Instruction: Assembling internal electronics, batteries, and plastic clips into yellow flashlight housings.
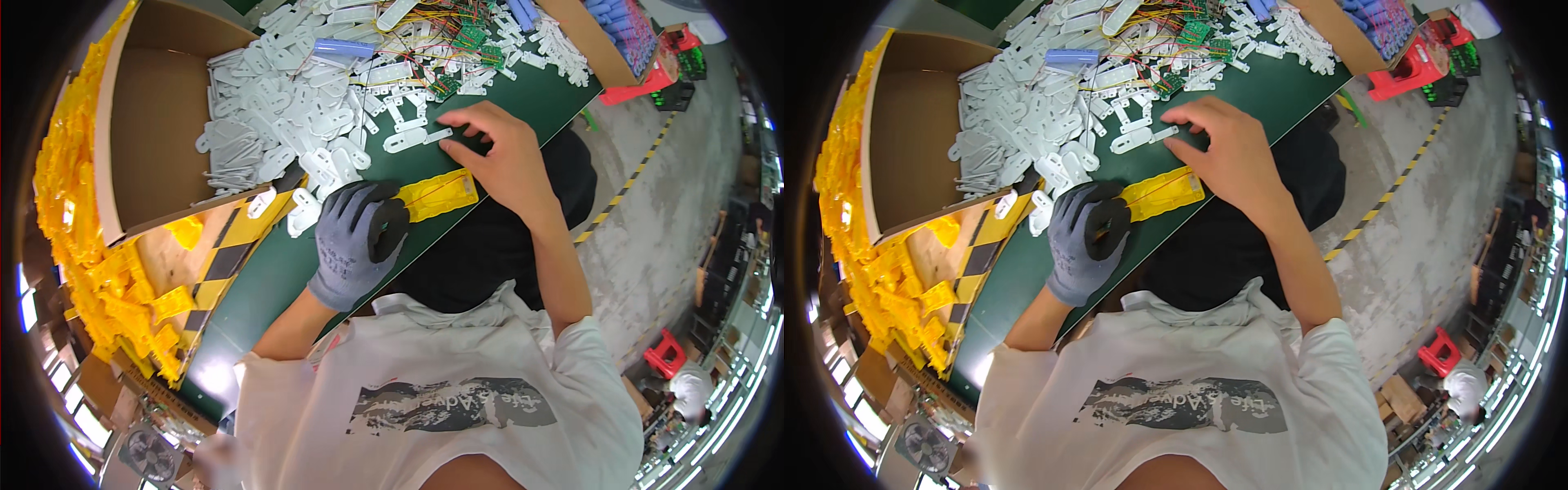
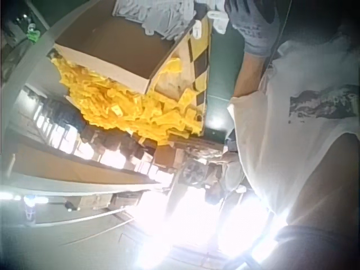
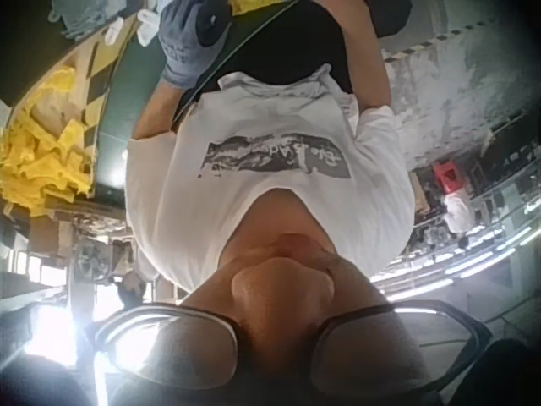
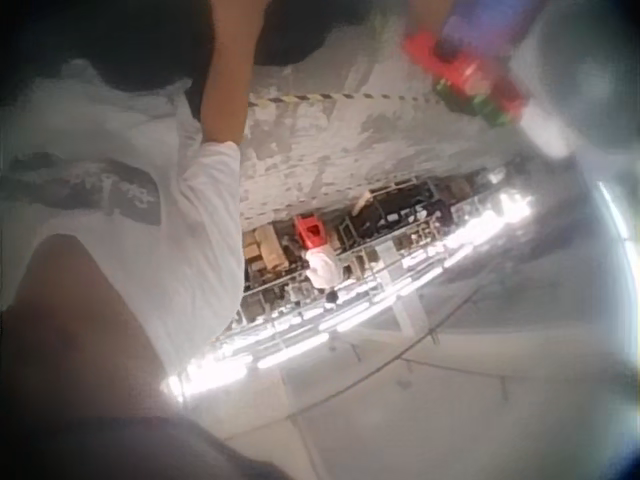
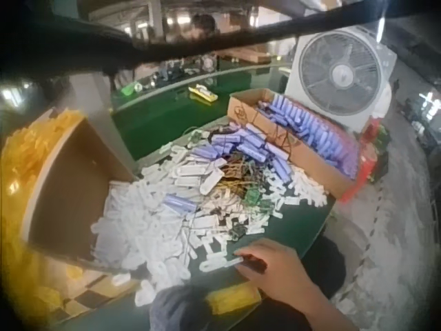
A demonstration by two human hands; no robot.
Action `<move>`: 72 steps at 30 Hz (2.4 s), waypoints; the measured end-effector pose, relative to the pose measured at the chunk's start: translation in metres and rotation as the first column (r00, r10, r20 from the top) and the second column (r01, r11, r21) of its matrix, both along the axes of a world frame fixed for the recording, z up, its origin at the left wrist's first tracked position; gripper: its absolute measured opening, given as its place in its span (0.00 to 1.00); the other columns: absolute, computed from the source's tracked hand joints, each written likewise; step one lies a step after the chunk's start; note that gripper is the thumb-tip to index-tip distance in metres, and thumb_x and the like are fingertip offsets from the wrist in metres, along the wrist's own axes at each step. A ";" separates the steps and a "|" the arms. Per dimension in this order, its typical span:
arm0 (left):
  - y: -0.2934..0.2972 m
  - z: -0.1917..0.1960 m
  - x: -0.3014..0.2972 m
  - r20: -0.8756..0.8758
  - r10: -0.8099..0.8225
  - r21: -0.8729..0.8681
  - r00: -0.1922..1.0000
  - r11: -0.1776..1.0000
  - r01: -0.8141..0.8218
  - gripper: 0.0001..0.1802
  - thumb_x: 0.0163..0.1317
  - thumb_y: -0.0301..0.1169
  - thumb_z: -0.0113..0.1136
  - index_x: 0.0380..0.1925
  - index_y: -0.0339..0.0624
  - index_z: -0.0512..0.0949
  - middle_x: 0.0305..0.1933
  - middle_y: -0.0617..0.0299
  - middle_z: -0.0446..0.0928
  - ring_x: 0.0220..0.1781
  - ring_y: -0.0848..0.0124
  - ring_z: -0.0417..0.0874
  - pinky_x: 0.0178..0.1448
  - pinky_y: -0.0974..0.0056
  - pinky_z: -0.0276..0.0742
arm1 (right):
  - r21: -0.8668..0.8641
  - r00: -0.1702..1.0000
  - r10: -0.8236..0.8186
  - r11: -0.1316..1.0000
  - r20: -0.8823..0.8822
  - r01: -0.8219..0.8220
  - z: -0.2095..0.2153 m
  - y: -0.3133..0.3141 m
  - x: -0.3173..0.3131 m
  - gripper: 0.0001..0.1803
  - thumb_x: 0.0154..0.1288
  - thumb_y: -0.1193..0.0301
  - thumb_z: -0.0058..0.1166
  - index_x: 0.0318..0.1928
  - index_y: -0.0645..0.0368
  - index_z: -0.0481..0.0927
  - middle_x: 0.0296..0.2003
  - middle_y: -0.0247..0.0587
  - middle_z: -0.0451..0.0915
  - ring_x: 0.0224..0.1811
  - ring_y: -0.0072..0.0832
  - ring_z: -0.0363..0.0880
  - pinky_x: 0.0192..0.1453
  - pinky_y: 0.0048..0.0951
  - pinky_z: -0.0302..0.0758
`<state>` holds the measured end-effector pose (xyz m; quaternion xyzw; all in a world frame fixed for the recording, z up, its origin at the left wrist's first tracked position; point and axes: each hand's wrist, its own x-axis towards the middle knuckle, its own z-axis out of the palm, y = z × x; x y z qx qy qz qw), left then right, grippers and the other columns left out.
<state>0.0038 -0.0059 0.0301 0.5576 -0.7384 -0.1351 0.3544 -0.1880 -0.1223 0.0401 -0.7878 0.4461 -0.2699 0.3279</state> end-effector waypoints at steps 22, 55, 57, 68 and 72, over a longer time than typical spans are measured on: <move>0.016 -0.012 0.018 -0.070 0.038 0.050 0.997 0.998 -0.034 0.15 0.44 0.29 0.69 0.34 0.44 0.77 0.46 0.59 0.77 0.49 0.59 0.77 0.53 0.53 0.74 | 0.059 0.982 0.182 0.982 -0.050 -0.179 0.024 0.031 -0.026 0.11 0.45 0.79 0.69 0.31 0.62 0.82 0.25 0.38 0.81 0.22 0.25 0.76 0.28 0.21 0.71; 0.016 -0.015 0.020 -0.073 0.053 0.023 0.996 0.998 -0.051 0.15 0.44 0.28 0.67 0.34 0.44 0.77 0.45 0.59 0.77 0.47 0.59 0.78 0.52 0.55 0.75 | 0.398 0.998 -0.041 0.917 0.057 0.015 0.011 0.023 0.003 0.15 0.56 0.82 0.59 0.47 0.63 0.80 0.28 0.29 0.75 0.30 0.14 0.72 0.37 0.17 0.70; 0.015 -0.014 0.018 -0.082 0.040 0.020 0.996 0.999 -0.038 0.14 0.44 0.28 0.67 0.34 0.43 0.77 0.45 0.59 0.77 0.47 0.59 0.78 0.52 0.54 0.75 | 0.332 0.988 -0.140 0.937 0.065 0.111 0.009 0.014 -0.002 0.14 0.57 0.82 0.59 0.46 0.62 0.80 0.29 0.29 0.76 0.30 0.13 0.72 0.38 0.17 0.70; 0.020 -0.013 0.017 -0.092 0.033 -0.003 0.995 0.999 -0.034 0.20 0.39 0.24 0.68 0.35 0.43 0.73 0.45 0.57 0.76 0.46 0.56 0.78 0.50 0.54 0.73 | -0.118 0.968 -0.249 0.961 0.009 0.249 0.034 -0.091 -0.001 0.10 0.60 0.72 0.59 0.42 0.60 0.82 0.32 0.35 0.82 0.30 0.19 0.77 0.34 0.21 0.73; 0.018 -0.015 0.017 -0.078 0.034 -0.012 0.996 0.999 -0.035 0.21 0.38 0.25 0.68 0.36 0.44 0.73 0.45 0.57 0.76 0.46 0.57 0.78 0.51 0.54 0.73 | -0.313 0.826 -0.415 0.899 -0.382 0.307 0.049 -0.134 0.001 0.14 0.56 0.63 0.60 0.40 0.57 0.83 0.35 0.42 0.84 0.37 0.35 0.84 0.41 0.34 0.77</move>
